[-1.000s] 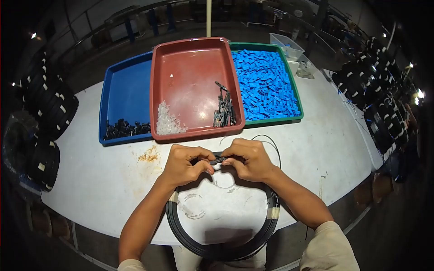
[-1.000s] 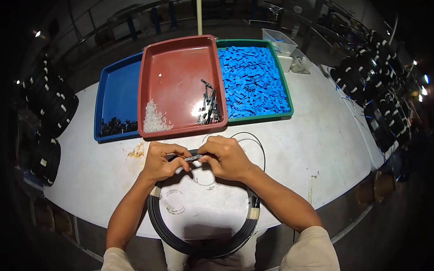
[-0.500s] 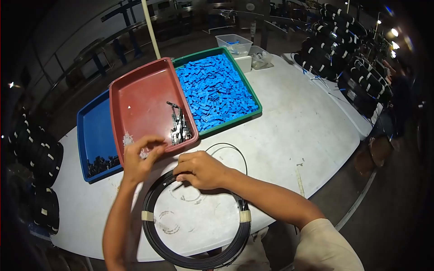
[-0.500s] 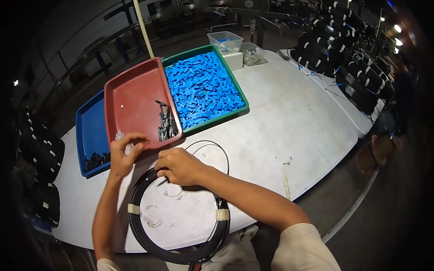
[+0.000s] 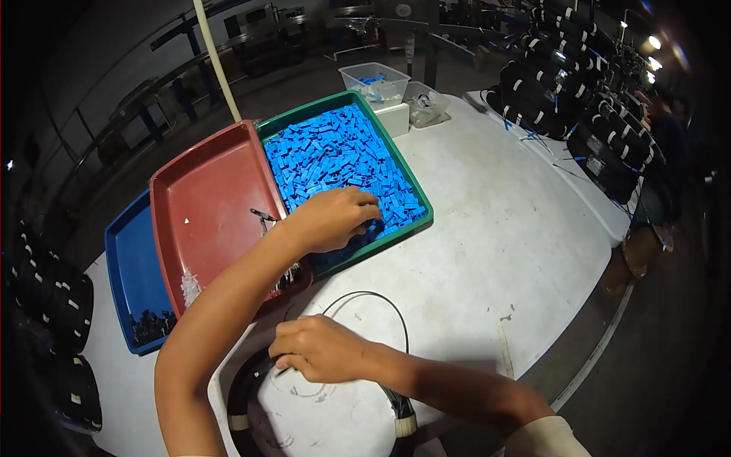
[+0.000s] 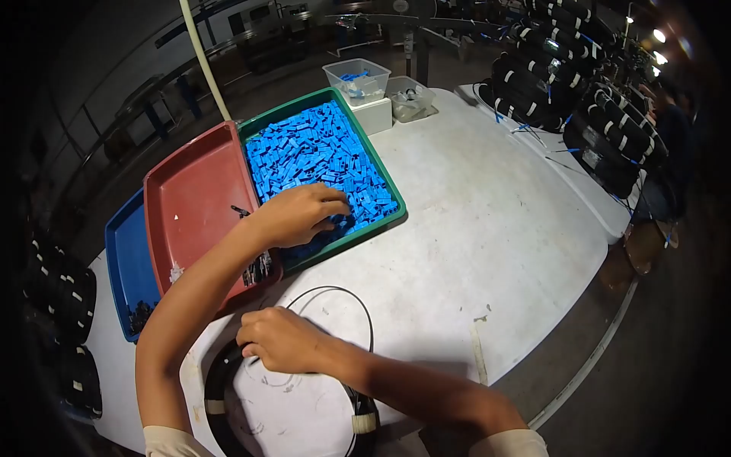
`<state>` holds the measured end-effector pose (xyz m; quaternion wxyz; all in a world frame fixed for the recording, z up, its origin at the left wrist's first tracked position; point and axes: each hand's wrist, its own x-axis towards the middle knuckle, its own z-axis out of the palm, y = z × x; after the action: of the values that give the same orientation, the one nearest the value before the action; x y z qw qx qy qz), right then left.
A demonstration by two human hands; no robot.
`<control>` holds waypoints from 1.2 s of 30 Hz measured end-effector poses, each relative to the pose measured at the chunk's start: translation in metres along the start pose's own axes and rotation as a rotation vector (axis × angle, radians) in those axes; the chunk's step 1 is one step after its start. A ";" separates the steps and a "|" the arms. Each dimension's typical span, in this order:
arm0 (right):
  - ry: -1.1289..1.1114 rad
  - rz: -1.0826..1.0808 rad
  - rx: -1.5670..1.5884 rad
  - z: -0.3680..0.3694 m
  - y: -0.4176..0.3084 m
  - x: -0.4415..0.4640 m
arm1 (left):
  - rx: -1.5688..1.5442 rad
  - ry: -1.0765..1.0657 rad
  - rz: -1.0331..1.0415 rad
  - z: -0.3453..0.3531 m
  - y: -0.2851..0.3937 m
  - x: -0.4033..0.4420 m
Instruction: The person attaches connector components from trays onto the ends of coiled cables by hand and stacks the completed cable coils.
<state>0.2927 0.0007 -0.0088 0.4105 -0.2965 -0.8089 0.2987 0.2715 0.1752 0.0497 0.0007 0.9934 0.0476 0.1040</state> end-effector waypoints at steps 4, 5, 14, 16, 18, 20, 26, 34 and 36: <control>-0.026 0.014 0.019 0.002 0.003 -0.001 | 0.141 0.124 0.088 0.023 -0.029 0.024; -0.027 0.004 0.008 0.003 0.004 -0.001 | 0.135 0.127 0.087 0.023 -0.034 0.026; -0.054 -0.019 -0.019 0.001 0.005 -0.002 | -0.112 0.249 0.016 0.013 -0.056 0.012; -0.049 -0.019 -0.007 -0.001 0.003 -0.001 | -0.159 0.339 -0.034 0.008 -0.051 0.005; -0.046 -0.012 0.025 -0.003 0.002 -0.001 | -0.233 0.399 -0.061 0.001 -0.049 0.000; -0.048 -0.016 0.022 -0.005 0.001 -0.001 | -0.393 0.454 -0.190 -0.013 -0.037 -0.006; -0.017 -0.035 -0.060 -0.005 -0.002 -0.002 | -0.801 0.713 -0.215 -0.051 -0.007 -0.041; 0.110 0.000 -0.091 -0.004 -0.013 0.001 | -1.046 1.194 -0.370 -0.054 0.070 -0.164; 0.109 0.036 -0.120 -0.008 -0.021 0.003 | -1.179 1.295 -0.399 -0.040 0.086 -0.193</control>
<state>0.2929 -0.0092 0.0114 0.4300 -0.3509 -0.7963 0.2406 0.0837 0.0711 0.0504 0.5018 0.5516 0.1494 0.6493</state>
